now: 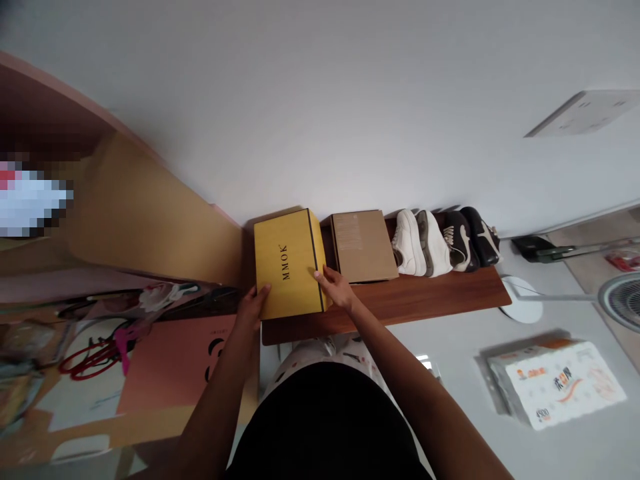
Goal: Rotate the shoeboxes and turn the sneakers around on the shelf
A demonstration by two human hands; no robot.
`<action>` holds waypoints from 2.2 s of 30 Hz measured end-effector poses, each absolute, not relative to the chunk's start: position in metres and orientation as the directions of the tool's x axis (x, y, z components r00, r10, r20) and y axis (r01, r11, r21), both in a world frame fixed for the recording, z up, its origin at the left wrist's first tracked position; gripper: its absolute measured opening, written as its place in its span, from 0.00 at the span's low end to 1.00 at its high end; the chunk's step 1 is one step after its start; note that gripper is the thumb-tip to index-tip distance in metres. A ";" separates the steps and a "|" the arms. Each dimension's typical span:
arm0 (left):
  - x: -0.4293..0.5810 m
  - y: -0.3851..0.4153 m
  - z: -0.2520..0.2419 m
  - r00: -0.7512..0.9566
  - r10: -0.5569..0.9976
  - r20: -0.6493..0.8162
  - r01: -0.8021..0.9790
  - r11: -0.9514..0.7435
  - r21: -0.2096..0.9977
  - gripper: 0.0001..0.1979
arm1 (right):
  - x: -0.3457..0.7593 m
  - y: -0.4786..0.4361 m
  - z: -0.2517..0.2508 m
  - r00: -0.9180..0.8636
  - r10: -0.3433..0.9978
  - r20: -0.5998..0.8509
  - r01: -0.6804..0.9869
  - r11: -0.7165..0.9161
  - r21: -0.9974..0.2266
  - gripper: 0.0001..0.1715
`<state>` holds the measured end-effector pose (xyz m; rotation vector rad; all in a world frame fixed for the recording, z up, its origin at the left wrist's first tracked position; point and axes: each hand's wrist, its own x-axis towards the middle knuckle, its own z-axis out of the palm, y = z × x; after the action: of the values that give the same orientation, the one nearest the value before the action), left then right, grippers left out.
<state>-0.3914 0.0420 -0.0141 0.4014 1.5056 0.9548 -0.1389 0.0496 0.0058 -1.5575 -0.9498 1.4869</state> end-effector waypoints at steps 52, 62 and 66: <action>-0.257 0.085 0.001 -0.232 0.947 -0.223 0.313 0.290 0.904 0.32 | -0.012 0.076 0.002 0.395 0.895 -0.207 0.453 -0.386 -0.804 0.32; -0.164 0.126 -0.035 -0.280 0.831 -0.480 0.185 0.538 0.823 0.38 | 0.054 0.101 -0.021 0.400 0.862 -0.312 0.517 -0.493 -0.700 0.35; -0.162 0.129 -0.048 -0.307 0.795 -0.522 0.075 0.567 0.820 0.32 | 0.052 0.114 -0.033 0.350 0.857 -0.380 0.537 -0.515 -0.668 0.36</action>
<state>-0.1618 0.1295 -0.0483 0.7224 1.7507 0.8579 0.0524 0.1135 -0.0328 -2.1885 -1.2176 1.0020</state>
